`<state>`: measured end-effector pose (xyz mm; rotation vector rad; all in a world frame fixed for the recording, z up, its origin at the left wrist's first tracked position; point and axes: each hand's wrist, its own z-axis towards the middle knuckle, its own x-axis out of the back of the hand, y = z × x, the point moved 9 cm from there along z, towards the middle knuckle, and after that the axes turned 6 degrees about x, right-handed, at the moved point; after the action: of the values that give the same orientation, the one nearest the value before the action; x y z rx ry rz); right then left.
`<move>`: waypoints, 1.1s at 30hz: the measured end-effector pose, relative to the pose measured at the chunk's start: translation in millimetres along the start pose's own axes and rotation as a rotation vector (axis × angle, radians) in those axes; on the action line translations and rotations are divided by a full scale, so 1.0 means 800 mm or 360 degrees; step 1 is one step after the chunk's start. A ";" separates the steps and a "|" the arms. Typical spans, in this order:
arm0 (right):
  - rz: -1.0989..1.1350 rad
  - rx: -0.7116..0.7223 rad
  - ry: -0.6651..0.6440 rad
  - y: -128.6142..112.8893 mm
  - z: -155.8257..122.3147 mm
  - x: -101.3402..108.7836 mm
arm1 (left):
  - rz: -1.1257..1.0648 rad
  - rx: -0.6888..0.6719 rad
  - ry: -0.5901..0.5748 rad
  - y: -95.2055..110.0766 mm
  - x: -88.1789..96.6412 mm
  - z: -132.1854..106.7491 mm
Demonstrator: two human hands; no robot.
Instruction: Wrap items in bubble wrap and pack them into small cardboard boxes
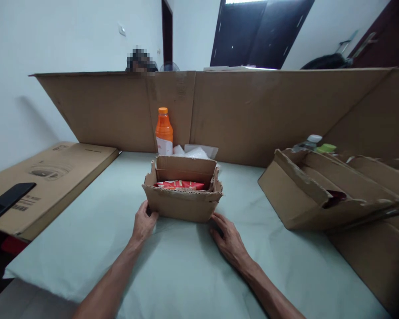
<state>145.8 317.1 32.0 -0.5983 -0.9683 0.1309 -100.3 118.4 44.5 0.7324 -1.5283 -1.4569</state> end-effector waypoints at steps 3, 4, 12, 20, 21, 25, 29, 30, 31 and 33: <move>0.0010 -0.0016 -0.0014 -0.002 0.000 0.000 | -0.0005 0.0019 0.0011 -0.004 0.002 0.001; 0.0013 -0.0021 -0.0023 -0.004 -0.001 0.000 | -0.0005 0.0030 0.0010 -0.005 0.003 0.001; 0.0008 -0.0048 -0.0117 -0.013 -0.005 -0.003 | 0.0022 0.0113 0.0012 -0.015 0.008 -0.002; 0.0002 -0.0028 -0.0093 -0.013 -0.004 -0.001 | 0.0035 0.0129 0.0010 -0.020 0.008 -0.002; -0.0003 -0.0030 -0.0089 -0.013 -0.004 -0.001 | 0.0037 0.0128 0.0011 -0.020 0.008 -0.002; -0.0003 -0.0033 -0.0083 -0.012 -0.003 0.001 | 0.0023 0.0117 0.0011 -0.019 0.007 -0.002; 0.0030 -0.0055 -0.0075 -0.008 -0.001 0.003 | -0.0030 0.0096 -0.0003 -0.017 0.004 -0.001; 0.0041 -0.0065 -0.0078 -0.007 0.000 0.004 | -0.0044 0.0093 -0.0007 -0.017 0.004 -0.001; 0.0051 -0.0078 -0.0079 -0.007 0.001 0.004 | -0.0053 0.0091 -0.0011 -0.017 0.003 -0.001; 0.0068 -0.0100 -0.0089 -0.008 0.001 0.003 | -0.0058 0.0096 -0.0016 -0.018 0.003 -0.002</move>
<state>145.4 313.4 37.5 -0.6765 -1.0173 0.1562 -102.3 113.7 31.0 0.7935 -1.5802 -1.4484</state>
